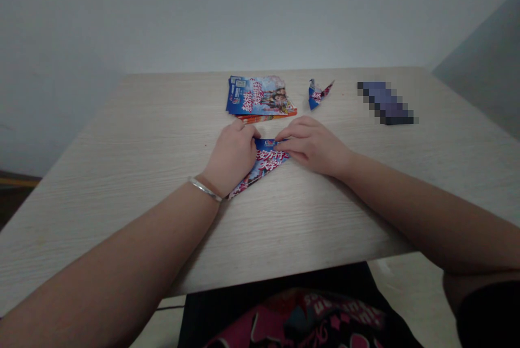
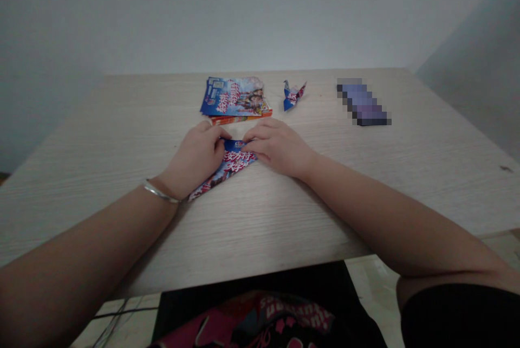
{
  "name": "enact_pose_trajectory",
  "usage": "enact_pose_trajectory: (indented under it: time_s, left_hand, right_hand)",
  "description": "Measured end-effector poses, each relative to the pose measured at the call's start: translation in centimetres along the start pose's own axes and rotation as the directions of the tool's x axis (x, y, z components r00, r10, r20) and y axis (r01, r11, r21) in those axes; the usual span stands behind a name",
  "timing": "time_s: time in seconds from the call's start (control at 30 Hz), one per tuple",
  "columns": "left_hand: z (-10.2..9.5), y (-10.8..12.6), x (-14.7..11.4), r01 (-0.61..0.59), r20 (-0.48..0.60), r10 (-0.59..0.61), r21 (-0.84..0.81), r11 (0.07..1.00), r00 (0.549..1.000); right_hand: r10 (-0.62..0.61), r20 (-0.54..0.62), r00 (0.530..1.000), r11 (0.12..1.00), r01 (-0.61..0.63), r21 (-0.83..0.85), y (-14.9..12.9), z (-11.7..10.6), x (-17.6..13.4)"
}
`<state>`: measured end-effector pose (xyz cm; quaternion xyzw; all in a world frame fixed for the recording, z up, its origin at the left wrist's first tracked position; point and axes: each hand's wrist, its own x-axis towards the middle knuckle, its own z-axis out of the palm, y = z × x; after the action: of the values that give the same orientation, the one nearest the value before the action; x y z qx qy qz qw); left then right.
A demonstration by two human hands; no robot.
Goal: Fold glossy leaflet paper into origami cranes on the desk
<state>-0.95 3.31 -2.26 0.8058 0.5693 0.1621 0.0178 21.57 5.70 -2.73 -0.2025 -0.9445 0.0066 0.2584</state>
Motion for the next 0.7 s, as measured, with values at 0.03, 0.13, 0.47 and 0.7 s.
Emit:
enact_pose_trajectory:
  time_s: [0.03,0.13,0.47,0.7]
  left_hand:
    - [0.01,0.02,-0.01,-0.003,-0.003,0.003,0.002,1.0,1.0]
    - [0.16,-0.05,-0.03,-0.014,-0.025,0.015,0.006,1.0,1.0]
    - [0.02,0.18,-0.08,-0.01,-0.013,0.011,0.051,0.999,1.0]
    - [0.09,0.02,-0.05,-0.033,-0.016,0.033,0.044,0.998,0.999]
  right_hand:
    - [-0.033,0.025,0.999,0.999,0.033,-0.003,-0.2,0.08,0.07]
    - [-0.079,0.109,0.991,0.997,0.077,0.02,-0.6,0.24,0.16]
    - [-0.091,0.16,0.983,0.994,0.098,-0.039,-0.4,0.23,-0.08]
    - [-0.112,0.203,0.973,0.989,0.13,-0.076,-0.71,-0.64,-0.23]
